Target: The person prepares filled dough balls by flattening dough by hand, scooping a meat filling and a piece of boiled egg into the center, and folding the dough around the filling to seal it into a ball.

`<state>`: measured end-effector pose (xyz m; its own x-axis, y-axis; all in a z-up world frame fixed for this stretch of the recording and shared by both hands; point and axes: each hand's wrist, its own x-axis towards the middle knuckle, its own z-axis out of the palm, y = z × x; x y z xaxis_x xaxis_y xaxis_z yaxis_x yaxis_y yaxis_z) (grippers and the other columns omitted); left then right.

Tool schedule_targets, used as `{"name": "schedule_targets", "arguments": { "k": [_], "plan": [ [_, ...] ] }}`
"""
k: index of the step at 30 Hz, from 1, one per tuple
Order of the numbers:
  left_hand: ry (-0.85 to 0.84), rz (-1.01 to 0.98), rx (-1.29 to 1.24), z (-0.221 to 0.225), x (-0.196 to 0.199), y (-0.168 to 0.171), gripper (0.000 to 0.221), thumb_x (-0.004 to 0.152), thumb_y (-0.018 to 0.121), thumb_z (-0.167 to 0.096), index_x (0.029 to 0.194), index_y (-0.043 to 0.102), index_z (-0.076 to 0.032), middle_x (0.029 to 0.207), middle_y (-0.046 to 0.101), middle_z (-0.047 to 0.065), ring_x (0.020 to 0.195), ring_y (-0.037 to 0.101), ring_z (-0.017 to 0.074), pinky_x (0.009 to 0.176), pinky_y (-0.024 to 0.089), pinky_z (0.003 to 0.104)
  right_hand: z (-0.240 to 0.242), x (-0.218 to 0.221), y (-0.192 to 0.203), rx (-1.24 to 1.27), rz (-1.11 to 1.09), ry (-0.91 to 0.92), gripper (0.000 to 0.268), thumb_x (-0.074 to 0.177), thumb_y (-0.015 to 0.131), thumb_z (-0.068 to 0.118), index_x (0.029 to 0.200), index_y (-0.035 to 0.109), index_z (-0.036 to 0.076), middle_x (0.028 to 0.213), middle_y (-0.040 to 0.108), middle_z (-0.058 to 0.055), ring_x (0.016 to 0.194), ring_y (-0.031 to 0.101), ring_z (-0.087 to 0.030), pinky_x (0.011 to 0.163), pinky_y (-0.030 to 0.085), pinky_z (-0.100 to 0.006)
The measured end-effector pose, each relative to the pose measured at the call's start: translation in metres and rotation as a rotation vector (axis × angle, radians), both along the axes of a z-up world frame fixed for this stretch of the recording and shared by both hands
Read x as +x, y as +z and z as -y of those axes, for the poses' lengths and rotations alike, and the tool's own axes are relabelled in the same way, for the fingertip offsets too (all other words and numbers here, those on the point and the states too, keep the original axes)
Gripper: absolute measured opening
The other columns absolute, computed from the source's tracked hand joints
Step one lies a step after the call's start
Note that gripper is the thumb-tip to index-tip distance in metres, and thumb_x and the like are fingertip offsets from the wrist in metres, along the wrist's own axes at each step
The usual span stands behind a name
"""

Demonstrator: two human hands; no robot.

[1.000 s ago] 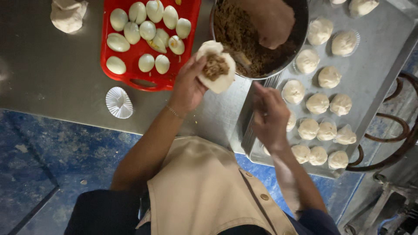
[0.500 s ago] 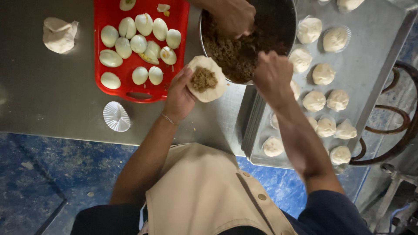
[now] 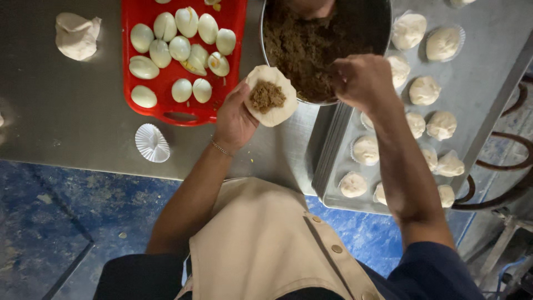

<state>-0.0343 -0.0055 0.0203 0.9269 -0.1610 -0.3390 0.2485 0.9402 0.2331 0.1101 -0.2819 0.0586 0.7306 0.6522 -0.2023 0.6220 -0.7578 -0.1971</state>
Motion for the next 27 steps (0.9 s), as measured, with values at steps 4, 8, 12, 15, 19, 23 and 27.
{"name": "schedule_targets", "arguments": {
  "k": [4, 8, 12, 15, 19, 23, 27],
  "plan": [
    [-0.002, -0.015, 0.010, -0.003, 0.000, 0.014, 0.049, 0.109, 0.054, -0.026, 0.145, 0.048, 0.006, 0.139, 0.061, 0.017, 0.130, 0.062, 0.0250, 0.115, 0.052, 0.041, 0.018, 0.008, 0.024, 0.042, 0.017, -0.037, 0.011, 0.103, 0.073, 0.020, 0.108, 0.082, 0.021, 0.078, 0.071, 0.002, 0.058, 0.054, -0.007, 0.048, 0.044, -0.026],
    [-0.053, -0.086, 0.088, -0.003, -0.008, 0.024, 0.044, 0.108, 0.056, -0.019, 0.143, 0.049, 0.006, 0.134, 0.063, 0.016, 0.124, 0.064, 0.0241, 0.110, 0.054, 0.040, 0.022, -0.003, 0.042, -0.035, 0.181, 0.028, 0.015, 0.107, 0.072, 0.016, 0.111, 0.084, 0.023, 0.083, 0.075, 0.004, 0.050, 0.051, -0.007, 0.040, 0.039, -0.027],
    [-0.018, -0.099, 0.147, 0.003, -0.011, 0.026, 0.043, 0.105, 0.059, -0.015, 0.141, 0.051, 0.006, 0.132, 0.065, 0.015, 0.122, 0.066, 0.0233, 0.109, 0.054, 0.039, 0.018, -0.019, 0.047, -0.053, 0.322, 0.197, 0.017, 0.102, 0.072, 0.014, 0.114, 0.082, 0.021, 0.085, 0.074, 0.005, 0.060, 0.054, -0.005, 0.050, 0.045, -0.025],
    [-0.015, -0.099, 0.129, 0.005, -0.008, 0.023, 0.042, 0.104, 0.059, -0.016, 0.140, 0.052, 0.005, 0.131, 0.066, 0.015, 0.121, 0.066, 0.0234, 0.108, 0.054, 0.040, 0.012, -0.024, 0.047, -0.024, 0.348, 0.268, 0.021, 0.099, 0.072, 0.012, 0.115, 0.082, 0.021, 0.080, 0.071, 0.005, 0.062, 0.055, -0.006, 0.056, 0.050, -0.025],
    [-0.017, -0.080, 0.115, 0.009, -0.012, 0.020, 0.043, 0.105, 0.061, -0.015, 0.141, 0.051, 0.005, 0.132, 0.065, 0.014, 0.123, 0.065, 0.0227, 0.109, 0.054, 0.039, 0.008, -0.031, 0.055, 0.055, 0.332, 0.262, 0.024, 0.095, 0.073, 0.014, 0.116, 0.083, 0.021, 0.079, 0.071, 0.004, 0.059, 0.053, -0.007, 0.054, 0.050, -0.025],
    [-0.033, -0.078, 0.112, 0.010, -0.007, 0.017, 0.044, 0.104, 0.061, -0.017, 0.140, 0.052, 0.005, 0.132, 0.065, 0.014, 0.123, 0.066, 0.0241, 0.109, 0.054, 0.040, 0.007, -0.034, 0.053, 0.093, 0.203, 0.157, 0.018, 0.096, 0.073, 0.011, 0.108, 0.084, 0.020, 0.069, 0.069, 0.002, 0.052, 0.053, -0.009, 0.048, 0.048, -0.028],
    [-0.023, -0.071, 0.095, 0.009, -0.010, 0.016, 0.043, 0.106, 0.060, -0.017, 0.141, 0.051, 0.006, 0.133, 0.065, 0.015, 0.125, 0.064, 0.0237, 0.112, 0.052, 0.040, 0.012, -0.033, 0.050, 0.294, 0.046, 0.041, 0.016, 0.104, 0.071, 0.005, 0.110, 0.082, 0.015, 0.089, 0.077, -0.003, 0.059, 0.060, -0.006, 0.045, 0.045, -0.025]
  ]
}}
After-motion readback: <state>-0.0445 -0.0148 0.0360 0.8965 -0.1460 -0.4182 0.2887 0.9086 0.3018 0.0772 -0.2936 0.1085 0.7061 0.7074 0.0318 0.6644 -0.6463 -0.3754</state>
